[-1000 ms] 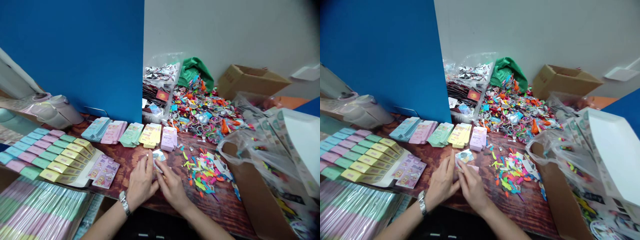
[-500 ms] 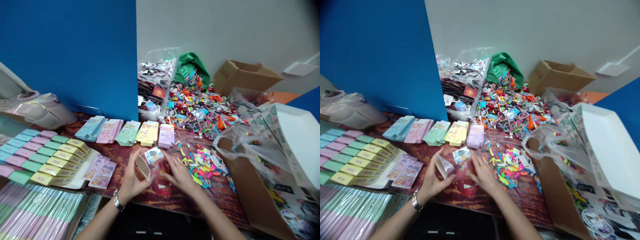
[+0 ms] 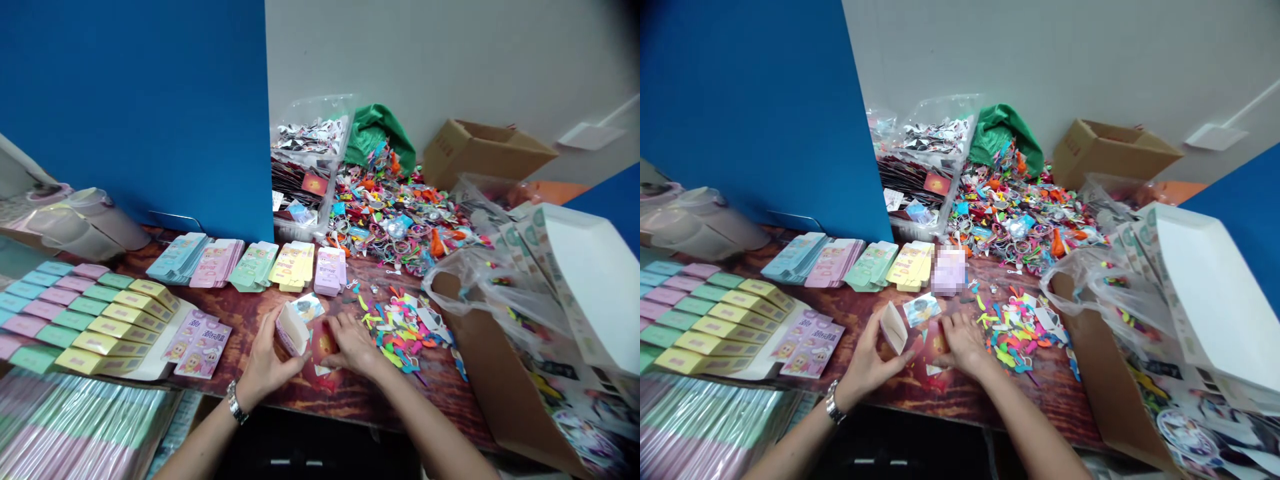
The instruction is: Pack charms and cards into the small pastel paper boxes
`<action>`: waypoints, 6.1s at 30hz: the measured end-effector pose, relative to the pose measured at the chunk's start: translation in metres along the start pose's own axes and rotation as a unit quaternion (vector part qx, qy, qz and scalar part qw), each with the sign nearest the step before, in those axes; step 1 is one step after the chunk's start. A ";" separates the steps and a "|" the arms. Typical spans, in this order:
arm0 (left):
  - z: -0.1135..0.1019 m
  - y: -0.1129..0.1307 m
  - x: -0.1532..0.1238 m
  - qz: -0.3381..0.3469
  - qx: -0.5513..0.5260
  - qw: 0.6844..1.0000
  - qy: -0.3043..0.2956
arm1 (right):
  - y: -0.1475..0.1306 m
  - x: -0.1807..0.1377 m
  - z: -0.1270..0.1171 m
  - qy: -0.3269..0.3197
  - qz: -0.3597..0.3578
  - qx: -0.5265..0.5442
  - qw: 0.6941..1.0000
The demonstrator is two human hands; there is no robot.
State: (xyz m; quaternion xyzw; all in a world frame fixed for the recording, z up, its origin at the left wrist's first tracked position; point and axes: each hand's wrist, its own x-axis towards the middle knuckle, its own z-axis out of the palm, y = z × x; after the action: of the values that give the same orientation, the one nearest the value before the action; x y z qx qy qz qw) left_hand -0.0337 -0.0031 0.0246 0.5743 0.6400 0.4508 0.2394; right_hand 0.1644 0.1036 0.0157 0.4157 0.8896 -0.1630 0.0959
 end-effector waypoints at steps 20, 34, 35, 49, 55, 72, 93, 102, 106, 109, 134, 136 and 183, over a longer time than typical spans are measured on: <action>0.003 -0.001 -0.001 0.034 0.127 0.991 0.022 | -0.015 -0.038 -0.045 0.433 -0.033 0.419 0.797; 0.029 -0.009 -0.002 0.050 0.129 0.990 -0.024 | 0.048 -0.075 -0.017 0.344 0.089 0.209 0.911; 0.029 -0.011 -0.002 0.053 0.131 0.990 -0.025 | 0.070 -0.080 -0.014 0.323 0.169 0.167 0.916; 0.035 -0.019 -0.003 0.069 0.149 0.986 -0.030 | 0.178 -0.064 -0.005 0.227 0.381 0.042 0.895; 0.034 -0.019 -0.005 0.062 0.152 0.986 -0.036 | 0.163 -0.088 -0.018 0.245 0.330 0.072 0.909; 0.039 -0.018 -0.009 0.076 0.146 0.985 -0.046 | 0.144 -0.095 0.019 0.167 0.252 0.121 0.945; 0.039 -0.009 -0.006 0.106 0.151 0.981 -0.053 | 0.126 -0.088 -0.004 0.133 0.203 0.168 0.955; 0.053 0.004 -0.002 0.098 0.177 0.978 -0.059 | 0.031 -0.077 -0.059 0.168 0.028 0.300 0.938; 0.053 0.010 -0.004 0.107 0.189 0.974 -0.056 | -0.009 -0.055 -0.051 0.170 -0.069 0.188 0.965; 0.052 0.005 -0.006 0.101 0.193 0.975 -0.051 | -0.019 -0.046 -0.040 0.178 -0.103 0.142 0.968; 0.046 -0.034 -0.009 0.077 0.168 0.983 0.026 | 0.135 0.155 -0.073 0.239 0.086 0.078 0.964; 0.046 -0.035 -0.008 0.067 0.160 0.985 0.025 | 0.141 0.141 -0.076 0.247 0.098 0.074 0.961; 0.055 -0.052 -0.011 0.112 0.170 0.979 0.028 | 0.154 0.169 -0.098 0.213 0.368 0.039 0.904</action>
State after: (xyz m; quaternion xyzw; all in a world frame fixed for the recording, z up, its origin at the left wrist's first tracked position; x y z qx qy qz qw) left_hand -0.0126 0.0070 -0.0480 0.6613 0.6458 0.3755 0.0682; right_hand 0.1720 0.3522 0.0223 0.7415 0.6658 -0.0585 -0.0588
